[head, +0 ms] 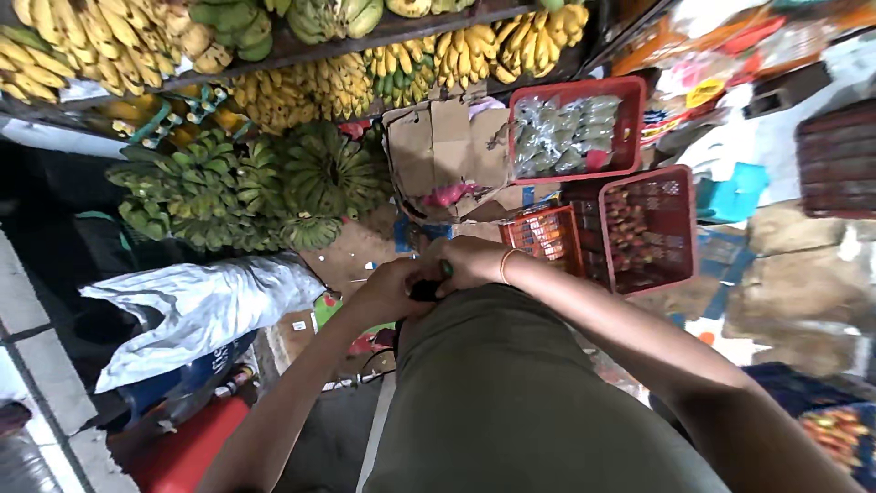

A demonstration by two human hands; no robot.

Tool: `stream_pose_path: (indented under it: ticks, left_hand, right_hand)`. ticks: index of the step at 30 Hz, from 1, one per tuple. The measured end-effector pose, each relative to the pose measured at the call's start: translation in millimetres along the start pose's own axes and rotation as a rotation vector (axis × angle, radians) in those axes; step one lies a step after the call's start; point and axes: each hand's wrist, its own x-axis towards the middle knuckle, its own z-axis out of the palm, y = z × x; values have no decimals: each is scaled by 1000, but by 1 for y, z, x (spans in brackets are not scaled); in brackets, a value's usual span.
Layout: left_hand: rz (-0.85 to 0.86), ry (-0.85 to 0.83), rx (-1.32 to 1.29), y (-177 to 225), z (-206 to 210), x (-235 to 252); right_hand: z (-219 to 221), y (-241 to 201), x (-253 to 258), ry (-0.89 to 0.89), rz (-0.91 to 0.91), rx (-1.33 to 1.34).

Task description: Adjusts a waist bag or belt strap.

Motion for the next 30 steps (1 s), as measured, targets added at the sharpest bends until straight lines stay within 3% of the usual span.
stream_pose_path:
  ticks: [3,7,14,19,26,30]
  left_hand:
    - [87,110,124,9,-2,-1]
    - [153,130,109,-1,-6,6]
    - [26,104,-240,-20,-16,7]
    - [26,141,-233,-31,-6,-7]
    - [112,154,-198,-54,7,-31]
    - [117,135,118,-32,11,-38]
  right_hand:
    - [-7,6,4,12,-85,50]
    - [-2,24,3,169,-197,170]
    - [25,46,-27,727,-55,327]
    - [36,67,-44,891,81,510]
    - [49,89,-40,867,107,555]
    - [53,84,-31,610,-45,579]
